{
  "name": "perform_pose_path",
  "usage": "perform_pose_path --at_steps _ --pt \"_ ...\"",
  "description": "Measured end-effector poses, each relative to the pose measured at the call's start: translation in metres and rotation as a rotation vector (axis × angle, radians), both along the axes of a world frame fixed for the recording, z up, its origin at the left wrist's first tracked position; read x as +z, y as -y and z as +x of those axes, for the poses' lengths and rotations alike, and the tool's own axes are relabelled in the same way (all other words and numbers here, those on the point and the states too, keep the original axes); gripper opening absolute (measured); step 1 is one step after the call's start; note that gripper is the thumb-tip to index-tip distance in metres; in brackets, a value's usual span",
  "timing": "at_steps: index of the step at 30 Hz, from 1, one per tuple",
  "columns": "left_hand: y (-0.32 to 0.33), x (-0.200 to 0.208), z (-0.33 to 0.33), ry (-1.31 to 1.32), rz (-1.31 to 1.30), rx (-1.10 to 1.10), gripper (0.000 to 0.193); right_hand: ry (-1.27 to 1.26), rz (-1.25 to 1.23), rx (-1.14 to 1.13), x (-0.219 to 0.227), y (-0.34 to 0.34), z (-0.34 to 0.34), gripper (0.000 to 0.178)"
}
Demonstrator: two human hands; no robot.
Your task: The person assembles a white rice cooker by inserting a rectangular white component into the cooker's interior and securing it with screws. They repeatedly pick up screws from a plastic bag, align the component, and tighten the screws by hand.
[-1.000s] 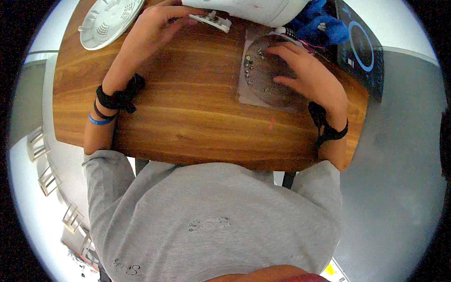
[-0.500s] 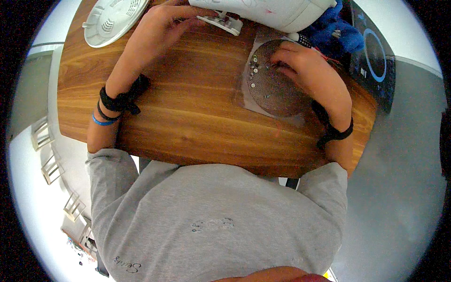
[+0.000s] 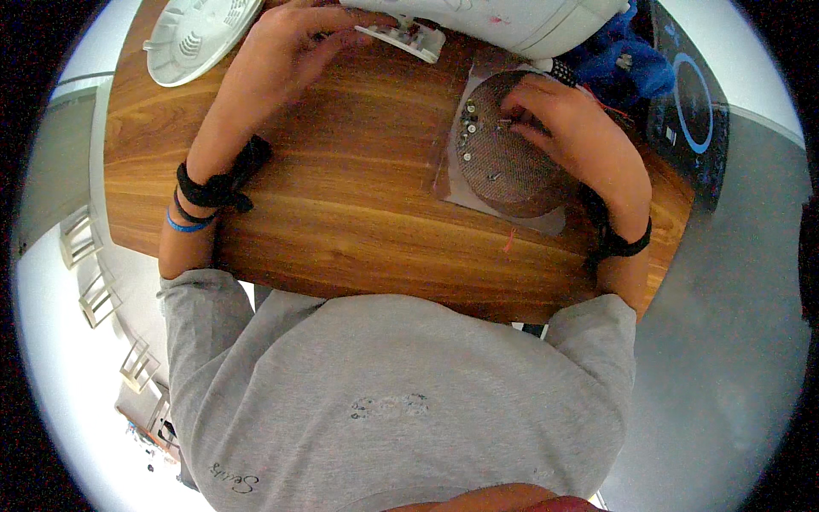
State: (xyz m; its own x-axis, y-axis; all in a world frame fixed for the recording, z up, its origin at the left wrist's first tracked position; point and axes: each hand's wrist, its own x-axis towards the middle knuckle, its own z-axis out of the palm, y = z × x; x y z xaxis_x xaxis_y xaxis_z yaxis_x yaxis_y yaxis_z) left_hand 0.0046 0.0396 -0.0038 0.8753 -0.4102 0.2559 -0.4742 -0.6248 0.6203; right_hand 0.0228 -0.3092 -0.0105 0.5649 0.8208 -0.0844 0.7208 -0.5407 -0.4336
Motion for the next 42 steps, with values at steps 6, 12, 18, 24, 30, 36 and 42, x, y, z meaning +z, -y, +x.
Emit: perform_pose_path --at_steps 6,12,18,24,30,36,42 --pt "0.006 0.010 -0.001 0.009 0.041 0.010 0.031 0.015 -0.139 0.074 0.012 -0.002 0.003 0.018" --pt "-0.001 0.000 0.001 -0.047 -0.015 0.048 0.028 0.049 -0.134 0.082 0.005 0.002 0.005 0.022" --pt "0.003 0.008 0.000 -0.127 0.020 0.106 0.027 0.056 -0.131 0.052 0.004 0.001 0.004 0.025" --pt "0.003 0.011 0.004 -0.096 0.002 0.035 0.029 0.066 -0.051 0.048 0.000 0.003 0.011 0.016" --pt "0.008 0.013 0.002 -0.085 -0.051 0.018 0.030 0.037 -0.101 0.040 0.007 0.006 0.012 0.015" --pt "0.002 0.004 0.001 -0.045 -0.015 0.022 0.030 0.005 -0.079 0.029 0.002 0.005 0.014 0.014" --pt "-0.004 0.003 0.003 -0.100 -0.036 0.018 0.031 -0.003 -0.050 0.039 -0.002 0.012 0.015 0.011"
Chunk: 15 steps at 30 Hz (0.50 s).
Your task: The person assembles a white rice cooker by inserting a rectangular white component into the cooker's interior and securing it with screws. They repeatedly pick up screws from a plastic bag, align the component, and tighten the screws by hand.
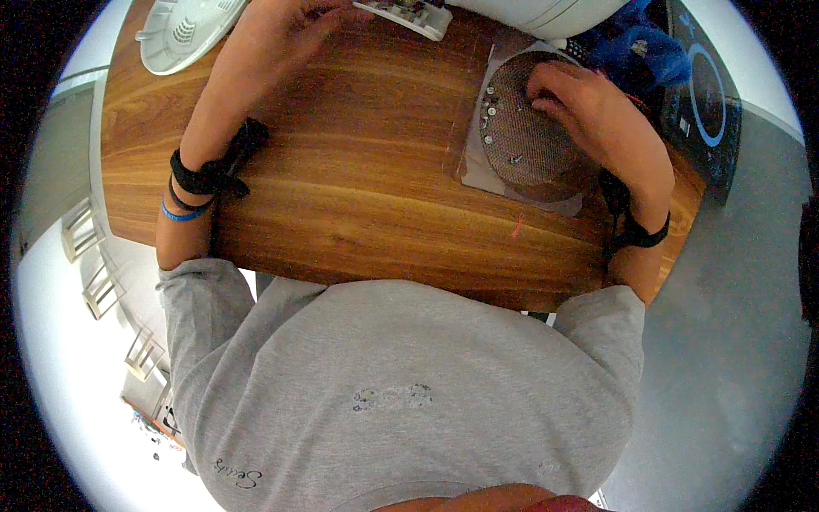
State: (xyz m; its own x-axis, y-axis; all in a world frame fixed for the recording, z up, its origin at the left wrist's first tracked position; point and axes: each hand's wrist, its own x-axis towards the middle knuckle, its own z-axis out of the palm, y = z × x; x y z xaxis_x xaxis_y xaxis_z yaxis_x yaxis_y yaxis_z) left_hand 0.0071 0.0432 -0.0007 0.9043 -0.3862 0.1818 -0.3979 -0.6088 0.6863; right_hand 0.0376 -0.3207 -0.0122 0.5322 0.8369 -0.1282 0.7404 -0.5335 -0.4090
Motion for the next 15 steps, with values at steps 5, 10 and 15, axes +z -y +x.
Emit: perform_pose_path --at_steps 5,10,15 --pt "0.010 0.012 -0.003 -0.130 -0.025 0.061 0.034 0.006 0.041 0.019 -0.004 0.005 0.000 0.012" --pt "0.013 0.012 -0.005 -0.066 0.029 0.069 0.036 -0.049 0.011 0.056 0.008 0.002 0.001 0.016" --pt "0.007 0.004 -0.003 -0.001 0.028 0.028 0.035 -0.031 0.017 0.074 0.008 0.002 0.000 0.018"
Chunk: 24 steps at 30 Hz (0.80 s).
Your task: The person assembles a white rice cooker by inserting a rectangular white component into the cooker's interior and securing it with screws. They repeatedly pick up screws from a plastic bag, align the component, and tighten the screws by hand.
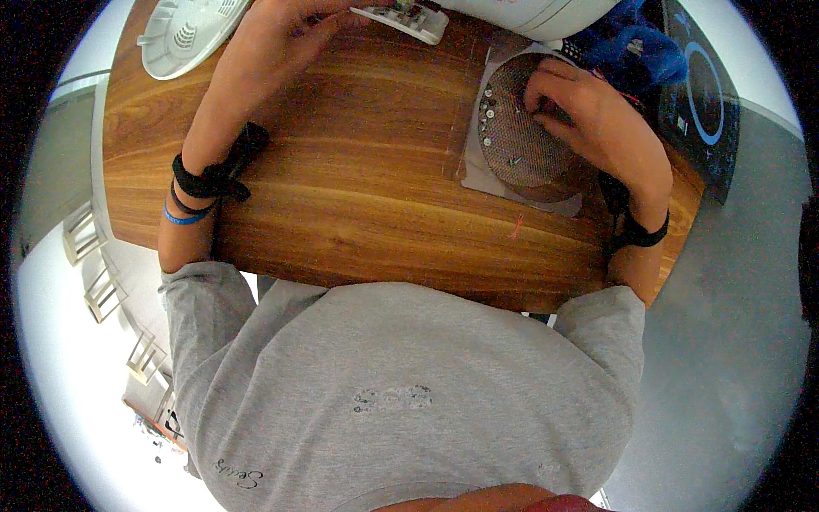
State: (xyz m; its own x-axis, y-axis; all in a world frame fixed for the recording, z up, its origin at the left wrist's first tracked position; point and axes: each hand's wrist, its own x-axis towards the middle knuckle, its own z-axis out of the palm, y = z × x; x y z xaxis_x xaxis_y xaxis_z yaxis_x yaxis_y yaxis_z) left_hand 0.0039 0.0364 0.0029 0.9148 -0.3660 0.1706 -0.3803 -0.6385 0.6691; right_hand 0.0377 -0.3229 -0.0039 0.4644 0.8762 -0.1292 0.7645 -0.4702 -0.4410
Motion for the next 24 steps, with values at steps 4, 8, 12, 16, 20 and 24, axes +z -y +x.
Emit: perform_pose_path --at_steps 4,8,12,16,20,24 --pt "-0.005 -0.011 0.004 0.040 -0.005 -0.002 0.033 -0.008 0.026 -0.033 -0.002 0.000 -0.003 0.023" --pt "0.001 0.001 -0.001 0.006 -0.011 -0.002 0.028 0.030 -0.035 -0.025 -0.002 -0.003 -0.006 0.026" --pt "-0.007 -0.006 0.002 0.037 0.004 -0.032 0.021 0.094 -0.027 -0.044 -0.003 -0.010 -0.013 0.019" --pt "-0.006 -0.001 0.000 0.066 0.003 -0.024 0.018 0.100 -0.050 -0.080 0.000 -0.014 -0.020 0.015" --pt "-0.018 -0.019 0.007 0.136 -0.028 -0.146 0.026 0.064 -0.109 -0.109 0.008 -0.017 -0.022 0.016" --pt "-0.020 -0.031 0.003 0.233 -0.012 -0.135 0.030 0.014 -0.138 -0.121 0.012 -0.016 -0.017 0.019"
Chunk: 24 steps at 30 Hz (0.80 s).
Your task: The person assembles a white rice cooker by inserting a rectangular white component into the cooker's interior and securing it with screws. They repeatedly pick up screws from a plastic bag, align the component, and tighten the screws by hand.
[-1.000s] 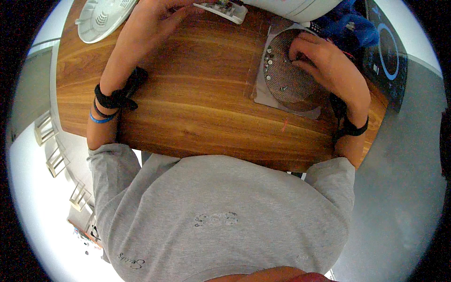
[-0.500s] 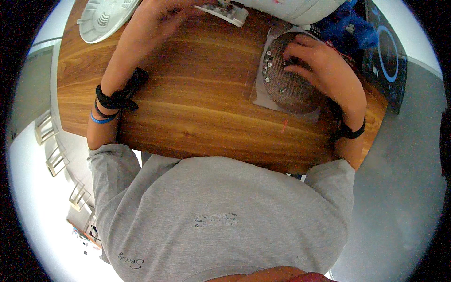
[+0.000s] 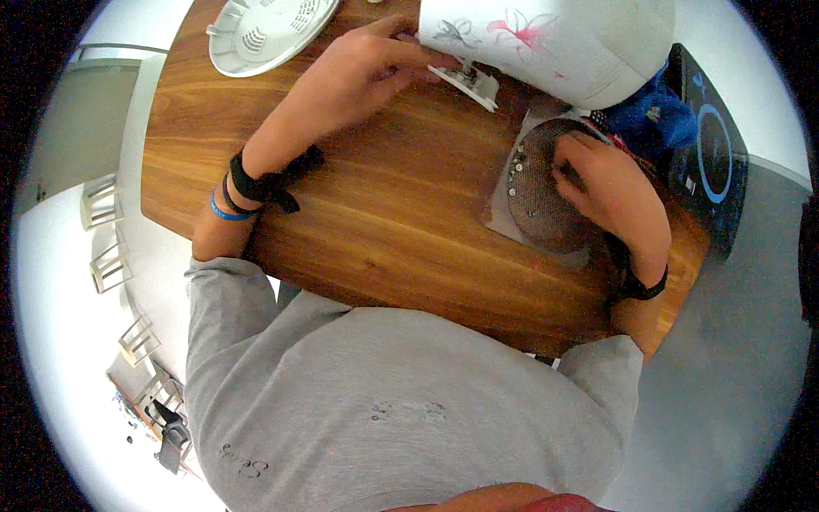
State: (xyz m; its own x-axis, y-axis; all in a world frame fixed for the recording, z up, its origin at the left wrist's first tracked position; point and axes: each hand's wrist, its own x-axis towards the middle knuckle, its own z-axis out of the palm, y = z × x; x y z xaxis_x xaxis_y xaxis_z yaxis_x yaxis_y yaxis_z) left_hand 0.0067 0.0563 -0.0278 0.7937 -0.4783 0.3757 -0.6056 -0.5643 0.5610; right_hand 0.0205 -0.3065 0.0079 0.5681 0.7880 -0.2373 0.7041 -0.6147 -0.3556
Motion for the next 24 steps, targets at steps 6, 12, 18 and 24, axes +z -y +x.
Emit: perform_pose_path --at_steps 6,12,18,24 --pt "0.007 0.009 -0.011 -0.109 0.059 -0.016 0.037 -0.004 0.010 0.037 0.011 0.006 0.001 0.019" --pt "0.014 0.018 -0.018 0.046 0.079 0.026 0.026 0.056 0.219 -0.040 0.026 0.003 -0.009 0.021" --pt "0.016 0.040 -0.038 -0.058 -0.005 0.061 0.029 0.197 0.425 -0.022 0.040 -0.012 -0.025 0.023" --pt "0.022 0.048 -0.049 -0.081 -0.050 0.064 0.033 0.227 0.527 0.028 0.052 -0.039 -0.023 0.029"
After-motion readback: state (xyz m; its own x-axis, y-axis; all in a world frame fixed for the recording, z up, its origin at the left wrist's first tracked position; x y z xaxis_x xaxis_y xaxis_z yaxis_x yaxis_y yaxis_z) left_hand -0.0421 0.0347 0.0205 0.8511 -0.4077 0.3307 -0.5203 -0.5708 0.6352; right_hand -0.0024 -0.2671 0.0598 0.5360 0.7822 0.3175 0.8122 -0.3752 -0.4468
